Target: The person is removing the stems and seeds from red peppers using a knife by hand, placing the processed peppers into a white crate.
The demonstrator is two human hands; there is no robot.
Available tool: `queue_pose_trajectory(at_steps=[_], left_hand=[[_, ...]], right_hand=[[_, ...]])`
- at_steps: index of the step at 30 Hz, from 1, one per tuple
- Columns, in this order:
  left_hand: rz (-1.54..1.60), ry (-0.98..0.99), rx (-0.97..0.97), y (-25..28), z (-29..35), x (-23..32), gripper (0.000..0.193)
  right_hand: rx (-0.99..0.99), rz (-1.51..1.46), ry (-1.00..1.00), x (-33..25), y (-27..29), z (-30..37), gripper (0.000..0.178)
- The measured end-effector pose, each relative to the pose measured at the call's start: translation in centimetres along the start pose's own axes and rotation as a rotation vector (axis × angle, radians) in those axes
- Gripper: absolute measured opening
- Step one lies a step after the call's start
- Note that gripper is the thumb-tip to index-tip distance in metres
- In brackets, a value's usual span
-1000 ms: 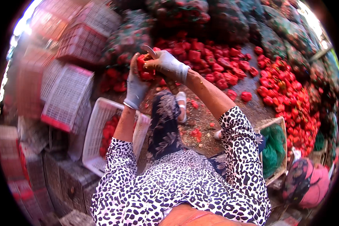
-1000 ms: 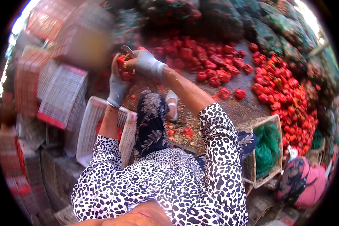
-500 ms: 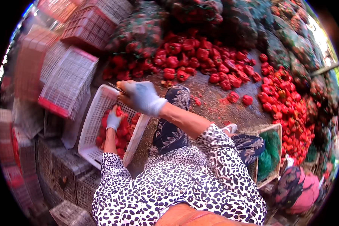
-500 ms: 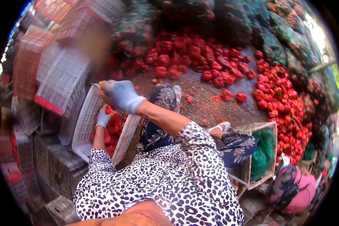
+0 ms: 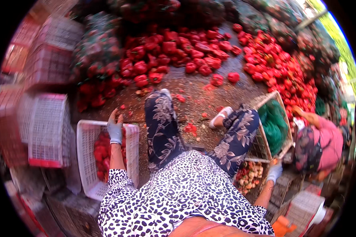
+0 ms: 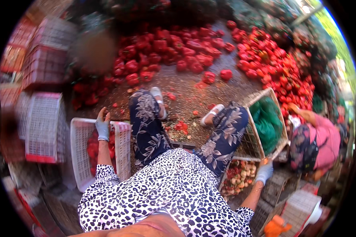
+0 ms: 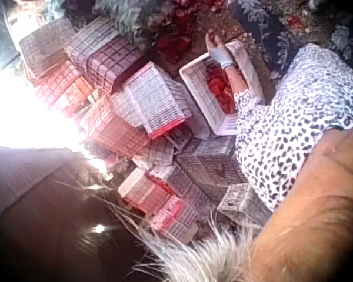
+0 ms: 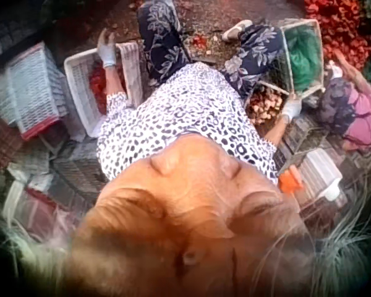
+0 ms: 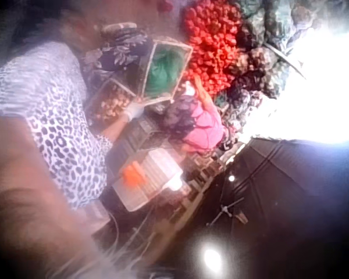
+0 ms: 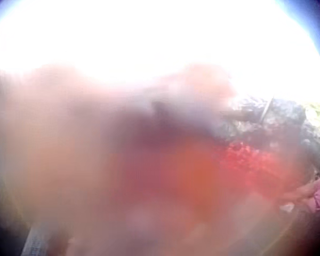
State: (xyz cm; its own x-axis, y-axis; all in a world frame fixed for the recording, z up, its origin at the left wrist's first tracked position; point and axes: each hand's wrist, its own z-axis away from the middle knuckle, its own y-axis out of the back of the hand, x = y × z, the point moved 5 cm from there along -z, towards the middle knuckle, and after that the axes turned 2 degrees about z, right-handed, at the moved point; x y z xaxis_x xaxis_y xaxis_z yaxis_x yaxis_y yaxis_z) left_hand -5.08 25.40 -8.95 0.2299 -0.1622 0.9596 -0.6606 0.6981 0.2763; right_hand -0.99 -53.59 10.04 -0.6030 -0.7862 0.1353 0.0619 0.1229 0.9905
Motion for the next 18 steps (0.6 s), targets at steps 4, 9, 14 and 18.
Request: queue_pose_trajectory(at_steps=[4,9,14,18], left_hand=[[-0.072,0.02,-0.165,-6.2,-1.3,2.5,0.04],[-0.222,-0.112,-0.241,-10.0,-3.2,3.8,0.037],[-0.133,-0.106,-0.341,-12.6,-5.8,4.4,0.037],[-0.073,-0.105,-0.403,-17.4,-8.1,4.9,0.04]], right_hand=[[-0.185,0.157,-0.034,6.7,-5.0,2.7,0.05],[0.002,-0.191,0.079,-3.4,0.7,-2.0,0.035],[-0.3,-0.793,0.169,-20.8,4.5,-7.3,0.038],[-0.563,-0.882,0.404,-32.5,-2.0,-15.0,0.041]])
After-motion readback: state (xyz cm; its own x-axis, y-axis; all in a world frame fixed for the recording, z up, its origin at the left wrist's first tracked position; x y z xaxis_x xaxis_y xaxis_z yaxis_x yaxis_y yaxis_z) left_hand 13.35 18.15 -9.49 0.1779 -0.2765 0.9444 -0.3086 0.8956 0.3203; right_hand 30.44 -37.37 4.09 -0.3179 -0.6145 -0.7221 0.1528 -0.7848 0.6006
